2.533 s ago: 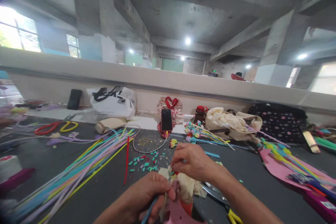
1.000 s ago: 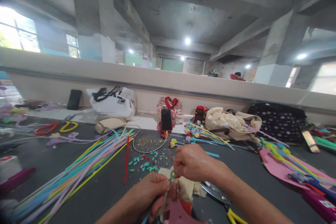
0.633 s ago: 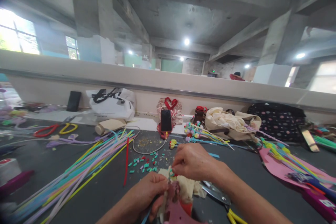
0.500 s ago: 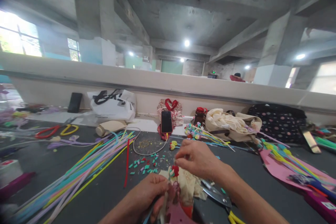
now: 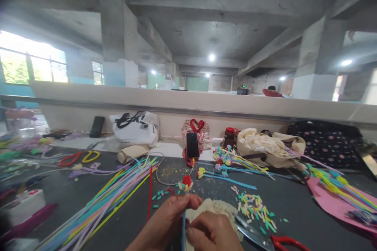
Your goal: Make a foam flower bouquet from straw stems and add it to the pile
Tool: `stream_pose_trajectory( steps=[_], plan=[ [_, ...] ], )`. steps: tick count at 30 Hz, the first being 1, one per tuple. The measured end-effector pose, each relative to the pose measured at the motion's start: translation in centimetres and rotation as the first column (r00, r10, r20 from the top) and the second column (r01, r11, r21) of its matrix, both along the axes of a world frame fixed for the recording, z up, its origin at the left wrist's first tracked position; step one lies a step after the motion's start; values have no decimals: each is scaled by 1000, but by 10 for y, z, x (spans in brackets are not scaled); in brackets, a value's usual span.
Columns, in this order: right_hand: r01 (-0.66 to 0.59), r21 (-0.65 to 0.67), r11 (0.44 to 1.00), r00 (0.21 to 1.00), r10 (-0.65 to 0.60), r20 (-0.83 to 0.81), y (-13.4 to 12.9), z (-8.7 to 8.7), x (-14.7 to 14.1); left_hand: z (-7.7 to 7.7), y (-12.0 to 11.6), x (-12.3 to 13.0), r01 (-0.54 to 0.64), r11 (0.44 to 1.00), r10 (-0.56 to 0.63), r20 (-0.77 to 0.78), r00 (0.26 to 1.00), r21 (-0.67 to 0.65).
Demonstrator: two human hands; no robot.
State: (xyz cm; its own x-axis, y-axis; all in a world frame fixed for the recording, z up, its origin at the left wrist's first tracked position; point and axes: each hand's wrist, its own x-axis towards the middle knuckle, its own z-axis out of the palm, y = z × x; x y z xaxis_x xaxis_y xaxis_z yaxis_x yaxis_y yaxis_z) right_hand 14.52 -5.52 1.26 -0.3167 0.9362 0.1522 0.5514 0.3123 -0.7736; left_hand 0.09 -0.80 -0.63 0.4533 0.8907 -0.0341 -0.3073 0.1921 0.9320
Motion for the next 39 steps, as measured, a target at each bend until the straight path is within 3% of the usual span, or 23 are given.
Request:
stream_pose_trajectory(
  steps=[3,7,12,15,20,26,29,32,35,39],
  plan=[
    [8,-91,996,997,-14,-69,10,-8,-11,4,-3,1,-35,995,26,92,995,99],
    [55,-158,986,975,-87,-204,18,-16,-20,9,-5,3,-60,998,58,76,995,32],
    [22,-24,999,944,-28,-330,17,-7,-23,2,2,7,47,999,-42,168,985,-26],
    [75,50,996,957,-58,-283,17,1,-21,-3,6,7,40,998,-32,190,981,-39],
    [210,65,976,969,-198,-150,16,0,-22,-2,9,1,-185,982,188,89,978,-32],
    [234,146,961,972,-228,-52,14,1,-26,2,13,-2,-331,937,340,71,938,-110],
    [219,207,954,971,-234,49,17,1,-26,6,11,0,-362,929,370,153,916,-79],
    [172,296,940,960,-228,166,20,-2,-26,12,6,1,-312,948,318,240,917,-62],
    [101,369,924,949,-201,242,22,-8,-26,17,3,-1,-267,960,280,243,929,-84],
    [9,399,917,935,-149,322,22,-14,-26,20,1,-4,-296,946,320,240,916,-132]
  ],
)
